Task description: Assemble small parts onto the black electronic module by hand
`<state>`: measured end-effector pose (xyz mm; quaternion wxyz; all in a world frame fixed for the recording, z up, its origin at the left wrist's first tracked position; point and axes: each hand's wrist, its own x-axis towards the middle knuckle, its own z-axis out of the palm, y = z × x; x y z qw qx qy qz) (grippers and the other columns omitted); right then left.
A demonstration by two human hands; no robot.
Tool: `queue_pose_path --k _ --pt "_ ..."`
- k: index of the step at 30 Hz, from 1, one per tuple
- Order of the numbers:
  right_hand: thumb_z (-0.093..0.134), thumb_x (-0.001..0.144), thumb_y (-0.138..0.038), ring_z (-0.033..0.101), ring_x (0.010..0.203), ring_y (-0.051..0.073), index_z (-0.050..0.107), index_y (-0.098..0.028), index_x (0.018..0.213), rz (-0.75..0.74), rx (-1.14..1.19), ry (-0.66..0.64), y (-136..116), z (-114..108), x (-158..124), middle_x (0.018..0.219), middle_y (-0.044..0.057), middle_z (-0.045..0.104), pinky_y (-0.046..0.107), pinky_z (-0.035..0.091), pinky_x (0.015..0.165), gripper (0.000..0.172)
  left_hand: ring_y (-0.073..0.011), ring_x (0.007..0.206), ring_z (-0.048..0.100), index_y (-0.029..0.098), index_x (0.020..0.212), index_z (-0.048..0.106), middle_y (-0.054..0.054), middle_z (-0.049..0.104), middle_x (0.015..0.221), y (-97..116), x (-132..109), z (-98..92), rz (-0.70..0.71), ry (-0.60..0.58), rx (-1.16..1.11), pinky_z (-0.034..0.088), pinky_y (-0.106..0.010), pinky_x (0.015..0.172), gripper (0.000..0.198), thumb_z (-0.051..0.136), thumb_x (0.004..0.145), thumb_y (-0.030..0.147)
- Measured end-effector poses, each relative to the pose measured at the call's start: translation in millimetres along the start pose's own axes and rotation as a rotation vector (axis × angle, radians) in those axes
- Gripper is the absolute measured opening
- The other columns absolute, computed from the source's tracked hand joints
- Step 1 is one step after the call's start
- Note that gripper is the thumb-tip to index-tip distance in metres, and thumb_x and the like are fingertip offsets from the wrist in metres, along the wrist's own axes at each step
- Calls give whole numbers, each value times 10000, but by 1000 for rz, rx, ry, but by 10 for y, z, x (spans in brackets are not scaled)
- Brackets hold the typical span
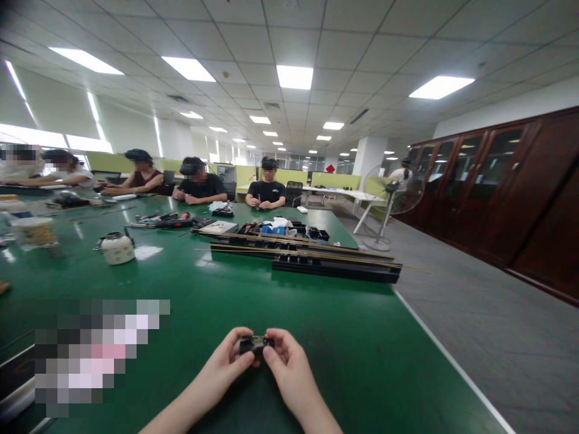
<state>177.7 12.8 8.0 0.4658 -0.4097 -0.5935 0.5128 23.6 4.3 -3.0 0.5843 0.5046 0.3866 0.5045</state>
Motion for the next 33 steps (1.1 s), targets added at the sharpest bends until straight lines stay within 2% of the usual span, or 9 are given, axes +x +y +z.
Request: queue_pose_path --k 12,20,33 --pt "551 746 -425 604 894 212 586 -180 968 -5 -89 -3 14 -16 -5 930 63 657 338 455 824 332 -159 740 604 204 915 459 -1 628 779 44 -2 4 -33 -22 -72 426 -327 769 419 687 620 396" --pt "573 741 -382 634 784 189 577 -178 1002 16 -132 -37 -10 -6 -28 915 62 665 311 487 738 331 -176 825 603 207 932 449 -33 643 873 -59 13 -27 1 -55 -112 417 -343 801 401 689 644 349" --pt "602 714 -337 616 857 202 623 -199 933 -32 -175 -22 51 -7 -2 981 54 651 302 488 755 260 -203 899 589 206 937 457 -58 649 917 -134 44 -55 15 -70 -134 392 -350 834 397 694 646 336"
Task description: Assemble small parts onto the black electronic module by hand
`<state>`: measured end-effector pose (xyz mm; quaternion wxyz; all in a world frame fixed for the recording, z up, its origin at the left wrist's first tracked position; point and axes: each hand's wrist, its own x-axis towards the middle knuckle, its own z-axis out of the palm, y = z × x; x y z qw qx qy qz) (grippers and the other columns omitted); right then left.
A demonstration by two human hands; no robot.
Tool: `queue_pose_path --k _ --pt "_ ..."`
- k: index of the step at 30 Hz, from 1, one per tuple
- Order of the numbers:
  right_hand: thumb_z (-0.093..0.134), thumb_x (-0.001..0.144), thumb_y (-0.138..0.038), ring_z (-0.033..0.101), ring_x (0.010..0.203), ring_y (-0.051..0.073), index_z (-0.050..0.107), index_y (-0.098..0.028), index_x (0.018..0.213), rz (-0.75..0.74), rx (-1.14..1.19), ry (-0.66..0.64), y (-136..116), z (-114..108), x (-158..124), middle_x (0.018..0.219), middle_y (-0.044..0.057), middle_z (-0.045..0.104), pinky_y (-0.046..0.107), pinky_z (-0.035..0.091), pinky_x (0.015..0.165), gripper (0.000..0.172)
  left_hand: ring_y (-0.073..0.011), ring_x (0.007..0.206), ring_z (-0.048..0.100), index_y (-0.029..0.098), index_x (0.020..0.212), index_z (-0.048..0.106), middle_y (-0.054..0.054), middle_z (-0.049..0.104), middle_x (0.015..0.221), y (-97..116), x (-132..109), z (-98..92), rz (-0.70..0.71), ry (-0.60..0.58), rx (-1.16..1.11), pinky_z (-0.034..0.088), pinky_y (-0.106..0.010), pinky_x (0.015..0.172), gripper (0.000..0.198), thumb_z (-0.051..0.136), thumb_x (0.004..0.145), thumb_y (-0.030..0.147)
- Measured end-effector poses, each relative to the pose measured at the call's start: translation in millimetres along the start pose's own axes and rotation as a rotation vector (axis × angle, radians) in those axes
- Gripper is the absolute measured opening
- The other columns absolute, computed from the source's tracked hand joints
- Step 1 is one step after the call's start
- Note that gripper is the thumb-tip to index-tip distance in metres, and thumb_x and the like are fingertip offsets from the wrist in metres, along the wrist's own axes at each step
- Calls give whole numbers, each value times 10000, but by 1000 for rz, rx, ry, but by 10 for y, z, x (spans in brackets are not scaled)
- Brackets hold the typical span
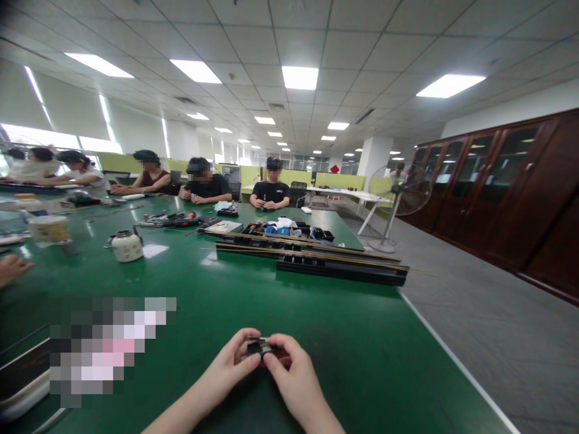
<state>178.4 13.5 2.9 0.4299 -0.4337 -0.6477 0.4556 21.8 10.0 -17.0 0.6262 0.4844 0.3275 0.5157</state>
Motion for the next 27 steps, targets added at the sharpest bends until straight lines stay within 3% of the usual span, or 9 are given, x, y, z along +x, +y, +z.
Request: queue_pose_path --k 16,27 --pt "575 725 -270 598 913 199 609 -207 951 -35 -18 3 22 -10 3 1049 58 613 297 491 767 236 -193 931 590 198 956 442 -62 650 953 40 -9 3 -10 -43 -23 395 -344 849 381 684 672 274" --pt "557 735 -230 541 1030 215 619 -215 921 -32 -51 3 76 -17 5 1102 67 572 328 430 872 196 -185 918 593 203 944 443 -49 655 944 75 -13 20 -38 -28 -18 398 -330 840 415 713 633 259"
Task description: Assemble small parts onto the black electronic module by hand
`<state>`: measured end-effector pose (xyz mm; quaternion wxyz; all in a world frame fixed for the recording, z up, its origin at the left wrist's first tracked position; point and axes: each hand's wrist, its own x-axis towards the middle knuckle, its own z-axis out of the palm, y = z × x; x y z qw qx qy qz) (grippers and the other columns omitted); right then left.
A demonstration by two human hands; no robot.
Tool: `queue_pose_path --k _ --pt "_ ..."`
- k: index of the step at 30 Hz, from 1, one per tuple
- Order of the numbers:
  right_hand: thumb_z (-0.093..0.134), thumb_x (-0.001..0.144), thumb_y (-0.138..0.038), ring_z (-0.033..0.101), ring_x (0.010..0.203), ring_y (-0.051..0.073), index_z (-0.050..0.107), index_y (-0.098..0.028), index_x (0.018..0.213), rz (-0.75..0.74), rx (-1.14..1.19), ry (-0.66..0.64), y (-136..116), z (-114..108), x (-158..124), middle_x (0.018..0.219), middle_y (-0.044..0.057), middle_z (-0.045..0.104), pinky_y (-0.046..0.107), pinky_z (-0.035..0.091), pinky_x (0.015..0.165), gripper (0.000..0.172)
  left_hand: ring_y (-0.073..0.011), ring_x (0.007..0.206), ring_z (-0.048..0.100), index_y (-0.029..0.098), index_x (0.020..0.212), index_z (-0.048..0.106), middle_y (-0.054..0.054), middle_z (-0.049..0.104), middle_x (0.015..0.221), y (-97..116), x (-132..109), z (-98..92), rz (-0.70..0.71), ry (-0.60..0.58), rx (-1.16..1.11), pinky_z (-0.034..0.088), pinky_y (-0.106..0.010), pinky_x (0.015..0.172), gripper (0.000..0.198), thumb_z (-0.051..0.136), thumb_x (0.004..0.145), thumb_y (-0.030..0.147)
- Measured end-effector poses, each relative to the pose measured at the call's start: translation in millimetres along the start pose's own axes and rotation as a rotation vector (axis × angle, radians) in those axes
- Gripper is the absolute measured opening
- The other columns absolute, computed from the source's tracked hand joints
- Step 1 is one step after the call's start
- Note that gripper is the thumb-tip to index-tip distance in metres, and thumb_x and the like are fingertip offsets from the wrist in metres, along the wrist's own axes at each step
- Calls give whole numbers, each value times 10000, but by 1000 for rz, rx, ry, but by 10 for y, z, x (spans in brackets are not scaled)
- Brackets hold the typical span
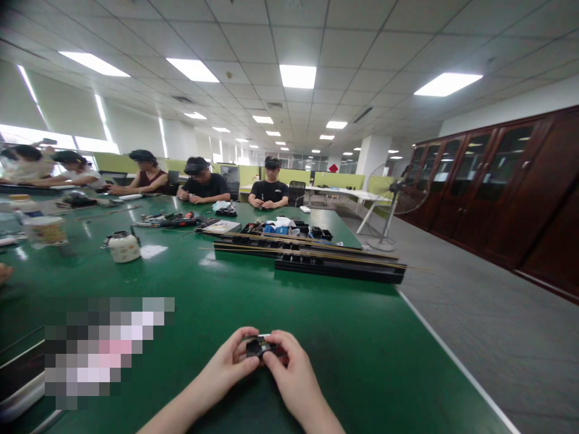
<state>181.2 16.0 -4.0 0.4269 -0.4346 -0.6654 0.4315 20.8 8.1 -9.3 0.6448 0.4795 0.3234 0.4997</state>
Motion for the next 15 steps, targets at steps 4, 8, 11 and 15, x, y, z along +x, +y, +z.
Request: queue_pose_path --k 4,8,11,15 --pt "553 738 -225 532 1041 208 617 -214 923 2 -8 -6 13 -2 11 1101 66 569 327 410 899 197 -188 944 582 200 944 439 -54 653 945 18 -16 22 5 -5 -12 390 -329 851 398 700 650 261" --pt "554 736 -229 540 1025 210 617 -213 920 7 -1 -8 -4 -4 9 1093 66 575 334 414 896 195 -179 909 588 196 940 439 -49 654 913 32 -28 43 8 4 -6 398 -325 833 376 687 665 259" --pt "558 732 -241 542 1024 219 622 -215 921 15 3 -1 -28 -3 -1 1099 69 575 343 424 887 201 -177 893 590 196 940 444 -45 650 912 39 -31 48 3 17 2 405 -325 823 368 683 667 259" --pt "566 727 -274 522 1057 236 634 -214 913 17 0 21 -50 -4 -11 1117 76 571 343 443 863 207 -186 892 594 201 928 453 -43 649 912 42 -31 59 0 30 13 411 -334 825 361 686 659 263"
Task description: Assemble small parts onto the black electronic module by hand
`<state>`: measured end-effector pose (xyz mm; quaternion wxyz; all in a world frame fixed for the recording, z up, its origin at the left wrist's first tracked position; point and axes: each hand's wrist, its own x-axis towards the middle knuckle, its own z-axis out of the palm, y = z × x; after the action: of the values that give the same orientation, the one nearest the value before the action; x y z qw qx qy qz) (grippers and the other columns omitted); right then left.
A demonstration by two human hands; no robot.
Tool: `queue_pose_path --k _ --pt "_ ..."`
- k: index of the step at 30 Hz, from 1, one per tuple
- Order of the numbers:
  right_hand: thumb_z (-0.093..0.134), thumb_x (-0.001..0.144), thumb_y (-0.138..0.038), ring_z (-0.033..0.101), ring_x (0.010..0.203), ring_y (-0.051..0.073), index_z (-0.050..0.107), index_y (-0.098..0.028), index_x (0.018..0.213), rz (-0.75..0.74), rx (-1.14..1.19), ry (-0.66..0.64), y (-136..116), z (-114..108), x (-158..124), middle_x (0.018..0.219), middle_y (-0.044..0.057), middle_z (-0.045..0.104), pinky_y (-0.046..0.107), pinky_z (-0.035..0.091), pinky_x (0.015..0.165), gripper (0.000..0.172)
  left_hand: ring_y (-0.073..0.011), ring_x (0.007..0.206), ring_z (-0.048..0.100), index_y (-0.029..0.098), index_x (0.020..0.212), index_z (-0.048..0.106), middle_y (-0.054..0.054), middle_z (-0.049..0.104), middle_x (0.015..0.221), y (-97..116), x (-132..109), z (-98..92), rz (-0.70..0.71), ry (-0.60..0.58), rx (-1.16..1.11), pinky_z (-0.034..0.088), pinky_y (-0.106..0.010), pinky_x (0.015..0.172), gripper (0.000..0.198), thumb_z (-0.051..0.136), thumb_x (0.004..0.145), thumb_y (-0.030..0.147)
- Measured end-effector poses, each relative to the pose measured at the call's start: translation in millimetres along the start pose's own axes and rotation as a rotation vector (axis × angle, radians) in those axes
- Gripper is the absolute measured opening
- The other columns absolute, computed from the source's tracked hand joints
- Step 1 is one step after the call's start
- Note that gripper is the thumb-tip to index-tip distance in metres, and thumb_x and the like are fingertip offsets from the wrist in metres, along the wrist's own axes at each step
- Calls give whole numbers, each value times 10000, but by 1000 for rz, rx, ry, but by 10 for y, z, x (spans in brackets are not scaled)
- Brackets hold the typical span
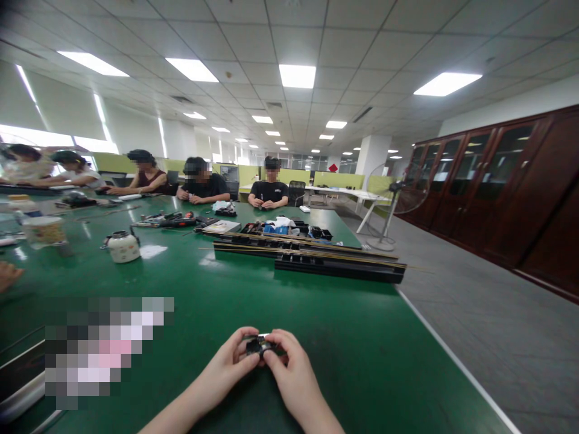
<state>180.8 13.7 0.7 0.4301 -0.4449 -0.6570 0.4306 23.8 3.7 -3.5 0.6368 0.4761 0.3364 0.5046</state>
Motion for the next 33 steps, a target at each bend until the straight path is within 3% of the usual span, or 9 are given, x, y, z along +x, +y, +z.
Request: queue_pose_path --k 5,10,13,25,29,33 --pt "548 747 -325 511 1076 237 628 -218 935 -19 26 48 13 -23 14 1149 75 558 329 466 830 230 -176 853 598 210 925 456 -40 645 924 2 6 16 -18 5 -17 414 -338 821 383 700 638 275" --pt "545 749 -397 604 902 218 596 -208 1004 12 42 125 45 -80 49 1016 67 634 350 466 828 321 -151 755 599 211 934 447 -30 639 896 -4 17 -5 -13 22 0 418 -327 777 412 706 628 305" --pt "543 746 -409 605 899 220 589 -199 1002 9 50 176 72 -118 73 1008 71 646 358 456 844 335 -151 761 594 208 950 442 -35 637 905 -29 20 -27 4 17 32 414 -322 777 399 687 654 317" --pt "487 762 -428 528 1027 262 519 -193 1101 19 -207 611 89 -420 95 1103 105 587 417 392 904 414 -165 764 600 213 970 430 -48 650 900 -15 10 -46 -10 0 64 403 -327 778 417 680 662 344" --pt "482 770 -416 513 1045 262 542 -211 1077 -12 -254 570 52 -414 77 1106 101 582 429 382 919 373 -162 754 602 213 964 427 -53 652 897 -14 15 -40 -9 1 54 402 -327 770 427 689 652 342" --pt "541 738 -382 563 979 249 613 -216 970 -46 -191 338 -2 -286 47 1007 77 641 408 404 910 294 -164 752 605 214 949 434 -50 648 912 -24 18 -34 -19 15 27 407 -331 774 432 705 633 330"
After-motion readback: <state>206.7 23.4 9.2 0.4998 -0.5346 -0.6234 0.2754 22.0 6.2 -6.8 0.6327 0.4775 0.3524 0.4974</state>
